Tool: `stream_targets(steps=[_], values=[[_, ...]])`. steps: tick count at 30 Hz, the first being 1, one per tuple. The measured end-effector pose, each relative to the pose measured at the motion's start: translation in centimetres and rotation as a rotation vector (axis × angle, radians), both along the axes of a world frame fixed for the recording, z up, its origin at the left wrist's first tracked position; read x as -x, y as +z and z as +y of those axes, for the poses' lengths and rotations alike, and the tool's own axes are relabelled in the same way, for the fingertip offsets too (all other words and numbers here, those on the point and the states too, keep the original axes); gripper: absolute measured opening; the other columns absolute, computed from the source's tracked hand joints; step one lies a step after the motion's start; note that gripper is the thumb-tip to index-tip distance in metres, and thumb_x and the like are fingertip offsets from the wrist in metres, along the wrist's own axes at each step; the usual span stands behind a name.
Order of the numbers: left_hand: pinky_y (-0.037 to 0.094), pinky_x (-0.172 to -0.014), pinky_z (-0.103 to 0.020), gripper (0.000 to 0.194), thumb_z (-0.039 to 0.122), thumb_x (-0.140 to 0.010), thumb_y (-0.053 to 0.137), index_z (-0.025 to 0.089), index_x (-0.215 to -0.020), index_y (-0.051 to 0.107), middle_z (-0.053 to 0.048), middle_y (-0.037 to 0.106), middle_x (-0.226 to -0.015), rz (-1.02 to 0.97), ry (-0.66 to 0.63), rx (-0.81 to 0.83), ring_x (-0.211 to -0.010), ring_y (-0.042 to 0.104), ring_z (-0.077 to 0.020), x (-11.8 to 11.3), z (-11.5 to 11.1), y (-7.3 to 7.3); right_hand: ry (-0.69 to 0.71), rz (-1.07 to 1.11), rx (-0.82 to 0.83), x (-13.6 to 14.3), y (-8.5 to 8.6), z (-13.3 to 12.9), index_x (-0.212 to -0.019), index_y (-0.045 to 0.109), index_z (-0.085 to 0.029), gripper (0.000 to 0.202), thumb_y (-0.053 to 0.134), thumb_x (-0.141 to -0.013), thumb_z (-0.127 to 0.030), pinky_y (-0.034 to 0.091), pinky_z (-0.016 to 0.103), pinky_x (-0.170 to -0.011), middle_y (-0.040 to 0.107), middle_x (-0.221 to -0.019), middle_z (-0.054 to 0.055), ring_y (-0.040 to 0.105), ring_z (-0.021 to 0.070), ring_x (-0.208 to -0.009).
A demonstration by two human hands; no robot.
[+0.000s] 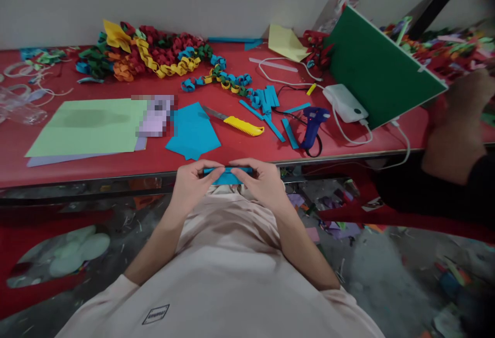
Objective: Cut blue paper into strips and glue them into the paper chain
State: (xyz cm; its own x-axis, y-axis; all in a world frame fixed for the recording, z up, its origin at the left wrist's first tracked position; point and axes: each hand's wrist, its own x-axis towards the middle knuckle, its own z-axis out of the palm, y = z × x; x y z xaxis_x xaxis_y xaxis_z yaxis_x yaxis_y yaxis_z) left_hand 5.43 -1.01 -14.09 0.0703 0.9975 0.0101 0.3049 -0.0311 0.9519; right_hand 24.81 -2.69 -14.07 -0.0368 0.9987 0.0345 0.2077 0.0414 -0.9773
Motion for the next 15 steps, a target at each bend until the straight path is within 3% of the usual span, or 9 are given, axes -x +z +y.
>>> stream_targets(steps=[3,7,10,12,15], values=[[0.054,-0.060,-0.022,0.026,0.043,-0.091,0.070,0.020,-0.095,0.081,-0.004,0.078,-0.086,0.078,-0.073,-0.064,-0.070,0.068,-0.0155,0.4,-0.1,0.4,0.015,0.003,0.030,-0.1,0.2,0.0,-0.093,0.081,-0.019,0.028,0.071,-0.090,-0.045,0.044,0.023,-0.047,0.071,-0.062,0.002,0.059,0.0127,-0.047],[0.059,-0.064,-0.023,0.034,0.042,-0.103,0.050,0.025,-0.123,0.073,-0.005,0.077,-0.110,0.078,-0.314,-0.062,-0.074,0.073,-0.0147,1.9,-0.2,0.9,0.079,0.084,0.104,-0.8,0.2,0.2,-0.098,0.080,-0.018,0.027,0.067,-0.093,-0.041,0.046,0.022,-0.047,0.071,-0.059,0.001,0.058,0.0119,-0.045],[0.063,-0.078,-0.026,0.032,0.039,-0.099,0.061,0.026,-0.126,0.071,-0.008,0.071,-0.130,0.053,-0.491,-0.116,-0.097,0.075,-0.0190,2.6,-0.3,1.1,0.060,0.128,0.135,-1.2,0.3,0.3,-0.096,0.079,-0.018,0.025,0.067,-0.092,-0.040,0.045,0.022,-0.044,0.068,-0.056,0.000,0.056,0.0110,-0.043],[0.062,-0.089,-0.029,0.031,0.034,-0.090,0.074,0.026,-0.120,0.075,-0.008,0.073,-0.128,0.098,-0.484,-0.276,-0.108,0.073,-0.0218,2.5,-0.3,1.0,0.083,0.151,0.156,-1.3,0.5,0.3,-0.096,0.079,-0.018,0.025,0.069,-0.091,-0.040,0.046,0.021,-0.045,0.068,-0.056,-0.001,0.058,0.0112,-0.044],[0.060,-0.092,-0.030,0.021,0.027,-0.088,0.077,0.026,-0.108,0.079,-0.005,0.079,-0.109,0.136,-0.370,-0.489,-0.099,0.075,-0.0194,1.9,-0.3,0.7,0.161,0.205,0.198,-1.4,0.7,0.3,-0.101,0.079,-0.018,0.026,0.074,-0.087,-0.040,0.051,0.022,-0.050,0.071,-0.064,0.000,0.065,0.0131,-0.053]])
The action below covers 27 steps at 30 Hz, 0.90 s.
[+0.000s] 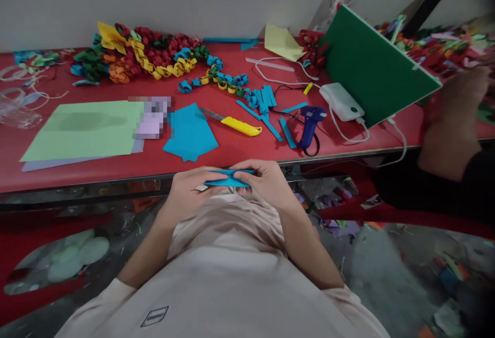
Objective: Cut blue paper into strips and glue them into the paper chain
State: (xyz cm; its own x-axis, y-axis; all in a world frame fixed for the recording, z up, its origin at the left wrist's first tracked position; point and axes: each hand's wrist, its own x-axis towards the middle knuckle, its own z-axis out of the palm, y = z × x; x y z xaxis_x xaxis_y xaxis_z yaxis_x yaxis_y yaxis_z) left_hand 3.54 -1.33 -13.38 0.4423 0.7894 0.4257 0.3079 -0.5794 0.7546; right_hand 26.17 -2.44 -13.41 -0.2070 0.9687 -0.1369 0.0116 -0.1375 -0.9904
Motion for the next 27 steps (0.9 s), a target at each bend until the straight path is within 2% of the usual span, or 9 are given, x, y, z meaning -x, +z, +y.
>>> stream_targets(steps=[5,8,14,17,19,21,23,25,27], values=[[0.058,-0.074,-0.024,0.006,0.026,-0.089,0.076,0.025,-0.094,0.080,-0.003,0.080,-0.094,-0.033,0.098,0.047,-0.087,0.075,-0.0163,-0.9,-0.1,-0.1,-0.035,-0.032,-0.064,-0.2,0.0,-0.3,-0.107,0.079,-0.020,0.028,0.072,-0.089,-0.041,0.048,0.022,-0.051,0.068,-0.065,0.000,0.058,0.0105,-0.053],[0.055,-0.066,-0.023,0.003,0.027,-0.088,0.077,0.025,-0.089,0.079,-0.001,0.078,-0.083,-0.039,0.148,0.043,-0.075,0.073,-0.0144,-1.0,-0.1,-0.1,-0.044,-0.023,-0.104,-0.2,-0.1,-0.3,-0.113,0.078,-0.022,0.031,0.075,-0.087,-0.039,0.050,0.023,-0.056,0.070,-0.071,0.000,0.061,0.0110,-0.057],[0.055,-0.069,-0.023,0.004,0.026,-0.085,0.081,0.024,-0.087,0.078,-0.001,0.078,-0.082,-0.053,0.173,-0.143,-0.070,0.070,-0.0130,-1.3,-0.1,-0.3,-0.062,0.018,-0.080,0.1,-0.2,-0.5,-0.109,0.078,-0.021,0.032,0.077,-0.084,-0.041,0.050,0.025,-0.056,0.069,-0.072,0.001,0.060,0.0119,-0.057],[0.052,-0.063,-0.021,0.009,0.028,-0.085,0.081,0.021,-0.084,0.074,0.001,0.073,-0.071,-0.066,0.280,-0.102,-0.060,0.065,-0.0102,-1.5,-0.3,-0.9,-0.038,0.070,-0.104,0.0,0.0,-0.7,-0.113,0.076,-0.020,0.037,0.077,-0.084,-0.043,0.052,0.025,-0.059,0.070,-0.074,0.002,0.062,0.0130,-0.062],[0.052,-0.059,-0.020,0.018,0.032,-0.082,0.084,0.021,-0.089,0.071,0.002,0.073,-0.074,-0.086,0.329,-0.028,-0.059,0.065,-0.0098,-1.6,-0.4,-1.5,-0.047,0.048,-0.123,-0.1,0.1,-0.7,-0.113,0.077,-0.019,0.035,0.074,-0.088,-0.043,0.049,0.024,-0.056,0.067,-0.069,0.001,0.059,0.0115,-0.058],[0.055,-0.062,-0.021,0.034,0.035,-0.078,0.087,0.021,-0.102,0.068,-0.001,0.076,-0.088,-0.141,0.332,0.009,-0.067,0.070,-0.0121,-1.5,-0.3,-2.1,-0.068,0.010,-0.132,-0.2,0.2,-0.6,-0.111,0.078,-0.018,0.031,0.068,-0.092,-0.041,0.044,0.022,-0.051,0.063,-0.062,-0.001,0.054,0.0091,-0.051],[0.059,-0.070,-0.025,0.046,0.034,-0.078,0.087,0.023,-0.115,0.063,-0.005,0.077,-0.107,-0.188,0.250,-0.012,-0.089,0.075,-0.0179,-1.4,0.0,-2.3,-0.066,0.008,-0.129,-0.3,0.1,-0.5,-0.110,0.078,-0.017,0.029,0.068,-0.092,-0.038,0.043,0.022,-0.050,0.062,-0.060,-0.002,0.054,0.0084,-0.049],[0.061,-0.081,-0.030,0.039,0.030,-0.082,0.085,0.025,-0.115,0.064,-0.007,0.075,-0.118,-0.174,0.148,-0.087,-0.107,0.073,-0.0215,-1.3,0.2,-2.0,-0.045,0.017,-0.114,-0.4,0.0,-0.4,-0.110,0.079,-0.017,0.029,0.068,-0.092,-0.037,0.045,0.021,-0.052,0.063,-0.060,-0.002,0.056,0.0088,-0.049],[0.060,-0.087,-0.031,0.020,0.028,-0.085,0.081,0.026,-0.103,0.071,-0.006,0.076,-0.116,-0.108,0.113,-0.184,-0.109,0.072,-0.0210,-1.3,0.3,-1.5,-0.020,0.006,-0.100,-0.5,-0.1,-0.4,-0.111,0.079,-0.018,0.029,0.067,-0.093,-0.037,0.045,0.022,-0.052,0.063,-0.060,-0.002,0.057,0.0093,-0.050]])
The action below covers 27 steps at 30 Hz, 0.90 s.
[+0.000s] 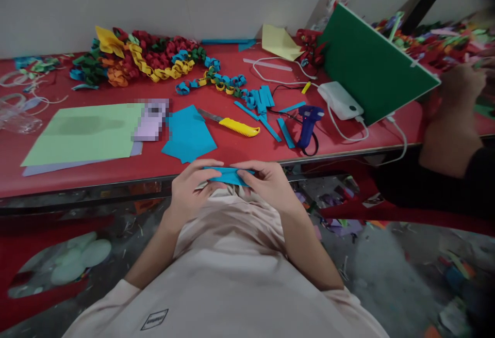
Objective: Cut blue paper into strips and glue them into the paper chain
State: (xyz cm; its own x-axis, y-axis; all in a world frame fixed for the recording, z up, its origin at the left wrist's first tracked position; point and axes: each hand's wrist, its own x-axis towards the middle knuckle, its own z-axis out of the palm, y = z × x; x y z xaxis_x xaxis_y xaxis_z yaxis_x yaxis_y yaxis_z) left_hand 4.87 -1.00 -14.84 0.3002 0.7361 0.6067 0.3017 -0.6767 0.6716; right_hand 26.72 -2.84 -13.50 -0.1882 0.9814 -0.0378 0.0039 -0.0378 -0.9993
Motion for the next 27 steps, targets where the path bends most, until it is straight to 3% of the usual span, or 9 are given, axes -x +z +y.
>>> stream_targets(steps=[2,4,8,10,14,19,23,27], values=[[0.060,-0.085,-0.030,0.007,0.030,-0.087,0.080,0.025,-0.090,0.075,-0.005,0.078,-0.108,0.040,0.061,-0.038,-0.097,0.074,-0.0186,-0.3,-0.1,0.5,0.007,-0.018,-0.010,-0.1,0.0,-0.1,-0.113,0.079,-0.020,0.030,0.066,-0.094,-0.039,0.045,0.022,-0.053,0.064,-0.061,-0.001,0.056,0.0094,-0.052],[0.060,-0.082,-0.030,0.011,0.033,-0.087,0.079,0.023,-0.084,0.075,-0.005,0.078,-0.100,0.032,0.132,0.012,-0.091,0.074,-0.0179,-0.7,-0.4,0.7,0.013,-0.004,-0.039,0.0,0.0,-0.2,-0.115,0.078,-0.020,0.032,0.068,-0.093,-0.040,0.047,0.022,-0.055,0.068,-0.068,0.001,0.059,0.0104,-0.057],[0.062,-0.072,-0.024,0.027,0.036,-0.084,0.082,0.020,-0.103,0.070,-0.005,0.077,-0.096,-0.134,0.262,0.284,-0.089,0.075,-0.0177,-1.7,-1.0,0.6,0.009,0.058,-0.111,0.4,0.1,-0.3,-0.111,0.078,-0.020,0.029,0.075,-0.088,-0.038,0.055,0.025,-0.067,0.074,-0.090,0.004,0.067,0.0134,-0.071],[0.062,-0.068,-0.022,0.037,0.037,-0.084,0.082,0.019,-0.113,0.067,-0.005,0.077,-0.099,-0.205,0.223,0.448,-0.085,0.075,-0.0164,-2.0,-1.0,0.6,-0.015,0.045,-0.146,0.6,0.0,-0.3,-0.105,0.078,-0.020,0.022,0.071,-0.091,-0.036,0.056,0.025,-0.067,0.074,-0.093,0.005,0.068,0.0128,-0.070],[0.062,-0.061,-0.020,0.034,0.040,-0.085,0.080,0.017,-0.108,0.071,-0.006,0.078,-0.100,-0.232,0.124,0.651,-0.069,0.074,-0.0132,-1.8,-0.5,1.0,-0.050,0.016,-0.137,0.7,-0.5,-0.2,-0.112,0.076,-0.021,0.022,0.069,-0.093,-0.029,0.055,0.025,-0.067,0.074,-0.085,0.002,0.070,0.0135,-0.071],[0.065,-0.066,-0.021,0.036,0.038,-0.083,0.081,0.017,-0.111,0.074,-0.007,0.078,-0.103,-0.213,0.097,0.758,-0.075,0.076,-0.0153,-1.2,-0.1,1.5,-0.062,0.031,-0.094,0.6,-1.4,0.0,-0.114,0.075,-0.022,0.024,0.068,-0.092,-0.027,0.054,0.023,-0.065,0.076,-0.081,0.001,0.073,0.0148,-0.076],[0.067,-0.072,-0.024,0.033,0.039,-0.082,0.082,0.017,-0.106,0.076,-0.007,0.078,-0.104,-0.237,0.067,0.819,-0.081,0.078,-0.0179,-1.2,-0.2,1.6,-0.066,0.064,-0.074,0.7,-1.6,0.1,-0.111,0.076,-0.020,0.022,0.071,-0.090,-0.027,0.058,0.025,-0.073,0.077,-0.084,0.002,0.074,0.0151,-0.079],[0.068,-0.071,-0.027,0.034,0.044,-0.082,0.082,0.015,-0.098,0.077,-0.006,0.079,-0.090,-0.286,0.092,0.852,-0.072,0.078,-0.0188,-1.3,-0.1,1.2,-0.089,0.051,0.009,0.9,-1.6,0.3,-0.106,0.078,-0.019,0.023,0.072,-0.089,-0.034,0.057,0.023,-0.060,0.077,-0.078,0.002,0.076,0.0167,-0.071]])
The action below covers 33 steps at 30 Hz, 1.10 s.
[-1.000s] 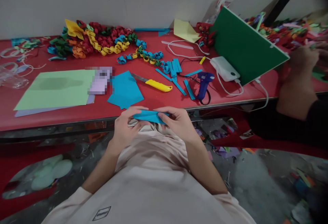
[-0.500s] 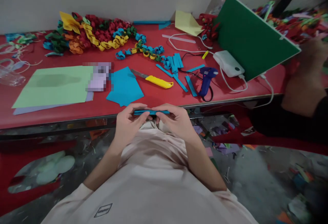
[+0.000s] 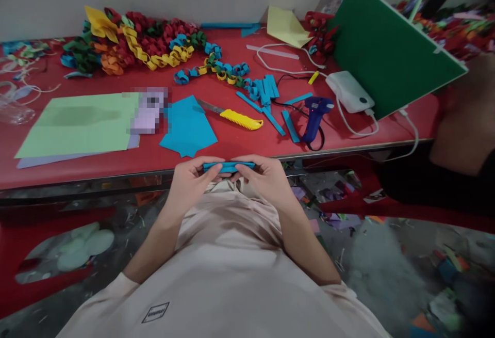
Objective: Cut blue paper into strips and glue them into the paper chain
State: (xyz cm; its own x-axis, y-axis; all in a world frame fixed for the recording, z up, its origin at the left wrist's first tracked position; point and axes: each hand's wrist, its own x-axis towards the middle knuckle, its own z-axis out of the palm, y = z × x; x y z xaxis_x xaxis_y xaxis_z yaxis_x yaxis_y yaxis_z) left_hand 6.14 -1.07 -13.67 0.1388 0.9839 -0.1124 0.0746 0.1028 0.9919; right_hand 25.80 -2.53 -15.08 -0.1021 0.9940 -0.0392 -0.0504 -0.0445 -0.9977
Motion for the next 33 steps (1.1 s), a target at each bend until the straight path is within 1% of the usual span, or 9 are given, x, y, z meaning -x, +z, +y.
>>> stream_targets(steps=[5,9,13,16,19,21,27,30,33], values=[[0.068,-0.065,-0.028,0.037,0.048,-0.085,0.078,0.015,-0.102,0.075,-0.006,0.079,-0.085,0.018,-0.100,0.029,-0.069,0.078,-0.0208,0.6,0.6,-0.5,0.078,0.085,0.084,-0.5,0.1,0.2,-0.112,0.078,-0.020,0.028,0.070,-0.090,-0.034,0.061,0.024,-0.059,0.079,-0.084,0.002,0.079,0.0193,-0.076],[0.068,-0.069,-0.027,0.031,0.042,-0.085,0.079,0.017,-0.104,0.076,-0.005,0.079,-0.085,0.035,-0.156,0.009,-0.075,0.079,-0.0214,1.0,0.7,-0.6,0.123,0.084,0.119,-0.6,0.0,0.2,-0.113,0.078,-0.019,0.030,0.070,-0.090,-0.036,0.063,0.025,-0.062,0.080,-0.083,0.003,0.079,0.0200,-0.080],[0.068,-0.070,-0.026,0.026,0.038,-0.092,0.072,0.018,-0.107,0.077,-0.005,0.080,-0.087,0.032,-0.179,-0.027,-0.079,0.080,-0.0211,1.2,0.4,-0.3,0.122,0.054,0.071,-0.6,0.2,0.2,-0.109,0.079,-0.019,0.025,0.068,-0.091,-0.032,0.059,0.022,-0.057,0.078,-0.077,0.002,0.078,0.0177,-0.072],[0.067,-0.075,-0.025,0.021,0.033,-0.094,0.068,0.018,-0.105,0.079,-0.006,0.081,-0.092,0.034,-0.229,-0.030,-0.085,0.080,-0.0205,1.3,0.3,0.0,0.162,0.007,0.003,-0.9,0.5,0.2,-0.104,0.080,-0.019,0.020,0.065,-0.092,-0.026,0.059,0.023,-0.065,0.078,-0.080,0.003,0.077,0.0167,-0.079],[0.066,-0.072,-0.023,0.018,0.031,-0.090,0.072,0.018,-0.100,0.080,-0.005,0.081,-0.088,0.062,-0.182,-0.046,-0.082,0.079,-0.0201,1.0,0.3,0.3,0.173,-0.021,-0.057,-1.1,0.5,0.2,-0.104,0.080,-0.020,0.019,0.070,-0.089,-0.026,0.060,0.026,-0.076,0.080,-0.093,0.004,0.076,0.0173,-0.088],[0.066,-0.070,-0.023,0.020,0.033,-0.087,0.076,0.016,-0.097,0.081,-0.006,0.080,-0.085,0.071,-0.146,-0.046,-0.079,0.079,-0.0205,0.7,0.3,0.4,0.135,-0.049,-0.083,-1.1,0.2,0.3,-0.101,0.081,-0.020,0.017,0.072,-0.089,-0.029,0.059,0.025,-0.073,0.080,-0.096,0.005,0.076,0.0169,-0.085],[0.066,-0.067,-0.027,0.038,0.045,-0.078,0.083,0.015,-0.101,0.079,-0.006,0.080,-0.090,0.103,-0.045,-0.033,-0.077,0.077,-0.0208,0.2,0.3,-0.7,0.040,-0.083,-0.126,-0.4,-0.5,0.1,-0.111,0.078,-0.022,0.022,0.071,-0.091,-0.026,0.058,0.023,-0.072,0.079,-0.089,0.002,0.076,0.0153,-0.081],[0.064,-0.064,-0.027,0.034,0.048,-0.079,0.082,0.015,-0.089,0.080,-0.005,0.078,-0.078,0.194,-0.031,-0.073,-0.070,0.075,-0.0201,0.2,0.1,-1.1,0.034,-0.158,-0.142,-0.1,-0.4,-0.1,-0.108,0.078,-0.021,0.020,0.071,-0.091,-0.030,0.059,0.025,-0.074,0.080,-0.093,0.003,0.076,0.0169,-0.084],[0.061,-0.064,-0.025,0.027,0.045,-0.084,0.078,0.018,-0.085,0.080,-0.004,0.078,-0.076,0.273,-0.033,-0.205,-0.069,0.074,-0.0185,0.3,-0.1,-1.0,0.048,-0.273,-0.130,0.1,0.1,-0.1,-0.094,0.079,-0.021,0.018,0.070,-0.092,-0.036,0.057,0.024,-0.066,0.078,-0.078,0.002,0.074,0.0167,-0.070]])
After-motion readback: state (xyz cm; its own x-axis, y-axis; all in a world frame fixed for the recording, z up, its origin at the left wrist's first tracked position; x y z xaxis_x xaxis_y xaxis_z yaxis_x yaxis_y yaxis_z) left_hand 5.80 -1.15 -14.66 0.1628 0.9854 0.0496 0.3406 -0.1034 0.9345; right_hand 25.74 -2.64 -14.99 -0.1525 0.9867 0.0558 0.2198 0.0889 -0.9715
